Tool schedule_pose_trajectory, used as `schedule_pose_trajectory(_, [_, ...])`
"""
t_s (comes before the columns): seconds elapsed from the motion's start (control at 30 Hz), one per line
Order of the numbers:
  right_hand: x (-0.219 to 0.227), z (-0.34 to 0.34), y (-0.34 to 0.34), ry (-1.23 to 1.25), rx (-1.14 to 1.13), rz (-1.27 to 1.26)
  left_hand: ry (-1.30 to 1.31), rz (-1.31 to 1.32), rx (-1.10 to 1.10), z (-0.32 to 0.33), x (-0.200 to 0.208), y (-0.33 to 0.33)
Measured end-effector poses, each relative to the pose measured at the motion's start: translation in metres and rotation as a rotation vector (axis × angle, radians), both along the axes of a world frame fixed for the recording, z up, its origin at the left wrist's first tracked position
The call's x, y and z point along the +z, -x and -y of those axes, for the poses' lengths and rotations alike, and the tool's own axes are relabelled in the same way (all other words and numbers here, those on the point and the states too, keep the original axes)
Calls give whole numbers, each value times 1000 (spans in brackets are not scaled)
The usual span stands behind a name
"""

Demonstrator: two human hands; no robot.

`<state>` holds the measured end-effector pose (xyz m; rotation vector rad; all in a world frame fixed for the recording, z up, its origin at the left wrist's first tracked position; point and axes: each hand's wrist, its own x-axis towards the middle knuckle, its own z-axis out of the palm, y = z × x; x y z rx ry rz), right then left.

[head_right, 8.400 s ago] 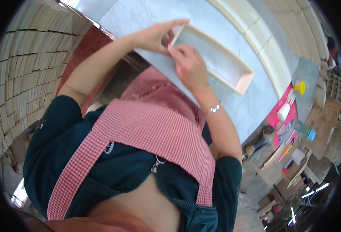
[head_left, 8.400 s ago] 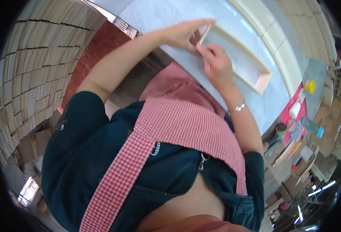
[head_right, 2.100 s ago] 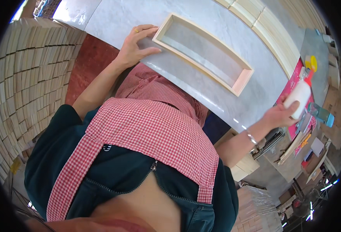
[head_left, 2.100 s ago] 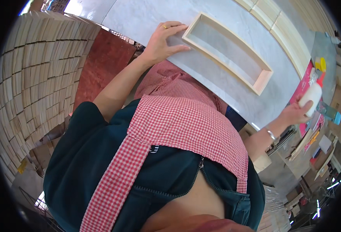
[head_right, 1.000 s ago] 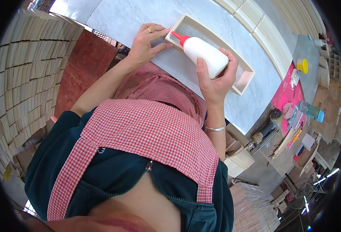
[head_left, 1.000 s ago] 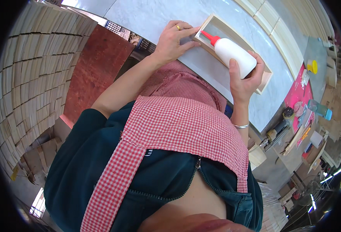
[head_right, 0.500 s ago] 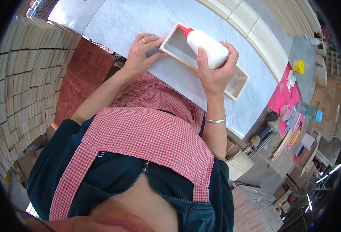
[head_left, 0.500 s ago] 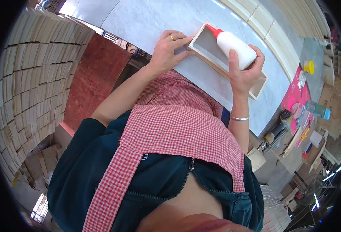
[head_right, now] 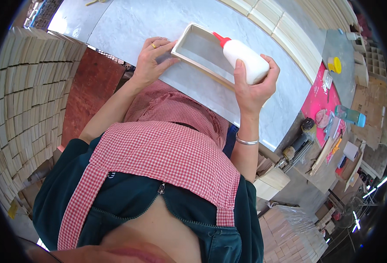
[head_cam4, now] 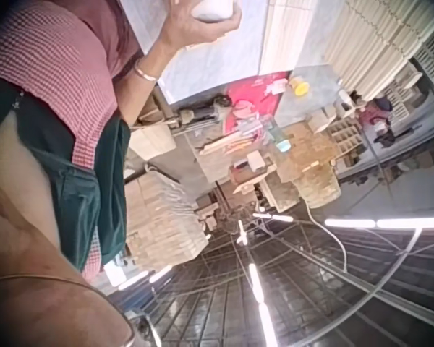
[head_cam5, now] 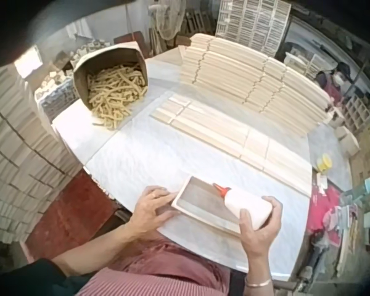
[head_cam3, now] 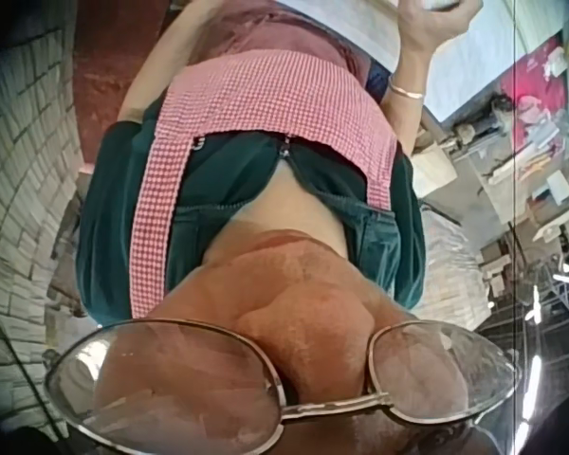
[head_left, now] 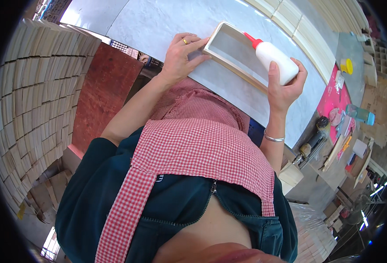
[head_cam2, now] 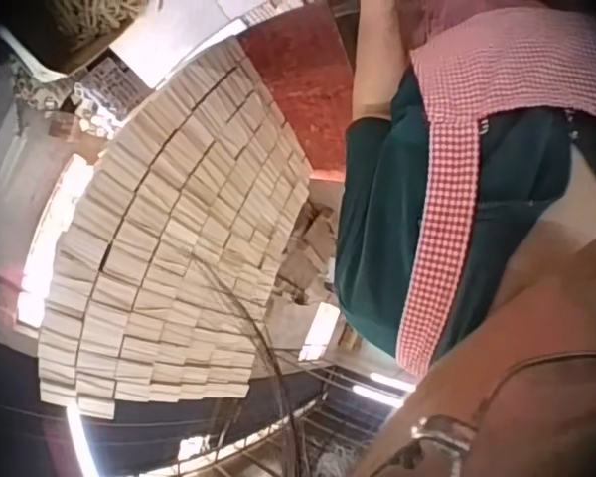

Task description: Assemble wooden boxes using wooden slats, glue, and a pneumatic stapler.

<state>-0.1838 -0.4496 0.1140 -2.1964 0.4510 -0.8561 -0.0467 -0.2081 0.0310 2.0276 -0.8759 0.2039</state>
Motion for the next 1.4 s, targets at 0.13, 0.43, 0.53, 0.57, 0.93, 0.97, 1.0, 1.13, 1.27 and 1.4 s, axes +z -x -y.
schedule_pose_trajectory(0.13, [3, 8, 17, 3, -73, 6, -16, -49, -8, 0, 2, 0])
schedule_pose_trajectory(0.43, [2, 32, 55, 33, -197, 24, -15, -44, -6, 2, 6, 2])
schedule_pose_trajectory(0.53, [4, 40, 68, 50, -235, 31, -14, -36, -10, 3, 6, 2])
schedule_pose_trajectory(0.57, [5, 43, 72, 58, -249, 30, -22, -29, -9, 2, 6, 1])
schedule_pose_trajectory(0.93, [5, 70, 120, 93, -377, 14, -56, -45, -20, 2, 5, 0])
schedule_pose_trajectory(0.97, [4, 72, 123, 92, -385, 21, -58, -48, -18, 2, 5, 0])
schedule_pose_trajectory(1.0, [5, 72, 125, 94, -391, 19, -57, -49, -24, 2, 5, 0])
schedule_pose_trajectory(1.13, [8, 73, 131, 104, -423, 12, -61, -55, -26, 0, 4, -1])
schedule_pose_trajectory(1.27, [7, 73, 137, 105, -429, 23, -62, -65, -22, 2, 6, 1])
schedule_pose_trajectory(1.4, [11, 65, 146, 103, -436, 3, -63, -73, -17, 3, 9, 3])
